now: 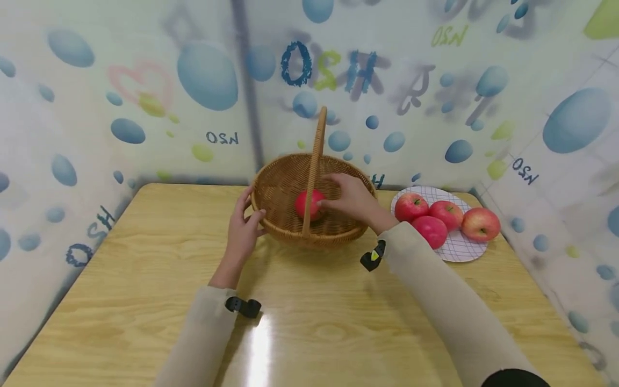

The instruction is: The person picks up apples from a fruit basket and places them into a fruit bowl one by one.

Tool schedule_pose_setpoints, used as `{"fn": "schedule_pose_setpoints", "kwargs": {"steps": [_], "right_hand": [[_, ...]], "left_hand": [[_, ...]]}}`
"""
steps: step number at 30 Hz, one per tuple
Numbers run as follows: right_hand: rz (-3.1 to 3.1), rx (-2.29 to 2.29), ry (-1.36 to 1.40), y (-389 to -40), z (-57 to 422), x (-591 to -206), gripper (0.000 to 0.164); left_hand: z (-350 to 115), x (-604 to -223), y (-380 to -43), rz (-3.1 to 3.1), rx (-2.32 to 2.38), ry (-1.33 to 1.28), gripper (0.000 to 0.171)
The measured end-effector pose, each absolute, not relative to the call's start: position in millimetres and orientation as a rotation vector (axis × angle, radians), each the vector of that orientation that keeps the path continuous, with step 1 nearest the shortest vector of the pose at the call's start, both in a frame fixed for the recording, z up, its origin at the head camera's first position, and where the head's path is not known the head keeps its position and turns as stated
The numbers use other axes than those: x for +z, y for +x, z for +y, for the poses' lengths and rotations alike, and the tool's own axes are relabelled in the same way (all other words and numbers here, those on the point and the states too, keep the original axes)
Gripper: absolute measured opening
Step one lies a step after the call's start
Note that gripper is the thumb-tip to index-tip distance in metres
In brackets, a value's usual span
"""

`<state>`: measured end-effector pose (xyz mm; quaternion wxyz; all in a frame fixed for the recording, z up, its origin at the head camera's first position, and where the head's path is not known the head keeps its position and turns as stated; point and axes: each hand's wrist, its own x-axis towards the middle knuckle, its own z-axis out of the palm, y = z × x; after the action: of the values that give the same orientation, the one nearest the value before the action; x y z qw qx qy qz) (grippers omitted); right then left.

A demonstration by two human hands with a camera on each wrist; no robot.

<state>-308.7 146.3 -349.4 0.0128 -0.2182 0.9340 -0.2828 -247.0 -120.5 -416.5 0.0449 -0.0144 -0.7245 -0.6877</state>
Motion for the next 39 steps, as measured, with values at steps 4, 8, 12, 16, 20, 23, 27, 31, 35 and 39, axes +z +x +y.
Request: {"fn": "schedule_pose_setpoints", "kwargs": {"steps": [4,8,12,16,20,23,27,31,35,39], "right_hand": [[2.89,-0.816,-0.689,-312.3,142.0,-352.4,0.067],[2.875,-0.784,-0.675,-314.3,137.6,-357.0,0.066],[2.901,-0.735,-0.685,-314.6,133.4,-362.3,0.068],[2.909,-0.728,-0.75,-315.3,129.0,-366.4,0.06],[2.902,-0.697,-0.79,-317.2,124.9,-369.1,0.055],[2.902,-0.641,-0.778,-319.0,122.7,-370.4,0.058],[2.891,-0.587,-0.734,-321.6,121.6,-371.2,0.059],[2.866,-0.563,-0.681,-323.2,120.4,-370.8,0.06],[2.829,-0.577,-0.646,-324.3,117.2,-370.3,0.059],[2.802,-0.584,-0.629,-325.0,113.9,-371.2,0.059]], "left_hand": [[-116.7,-416.9,-245.5,-2.218,-2.099,-0.045,0.062],[-114.8,-418.7,-246.2,-2.222,-2.093,-0.065,0.061],[-114.0,-420.6,-246.8,-2.214,-2.096,-0.069,0.061],[-114.2,-421.4,-247.4,-2.208,-2.094,-0.059,0.062],[-115.7,-421.0,-247.7,-2.209,-2.09,-0.053,0.061],[-116.6,-420.5,-247.5,-2.206,-2.09,-0.053,0.062],[-116.1,-419.5,-246.7,-2.202,-2.092,-0.05,0.062],[-114.5,-419.0,-246.7,-2.208,-2.093,-0.049,0.062],[-113.2,-418.9,-247.7,-2.205,-2.093,-0.044,0.062],[-112.4,-418.5,-247.9,-2.198,-2.09,-0.042,0.062]]}}
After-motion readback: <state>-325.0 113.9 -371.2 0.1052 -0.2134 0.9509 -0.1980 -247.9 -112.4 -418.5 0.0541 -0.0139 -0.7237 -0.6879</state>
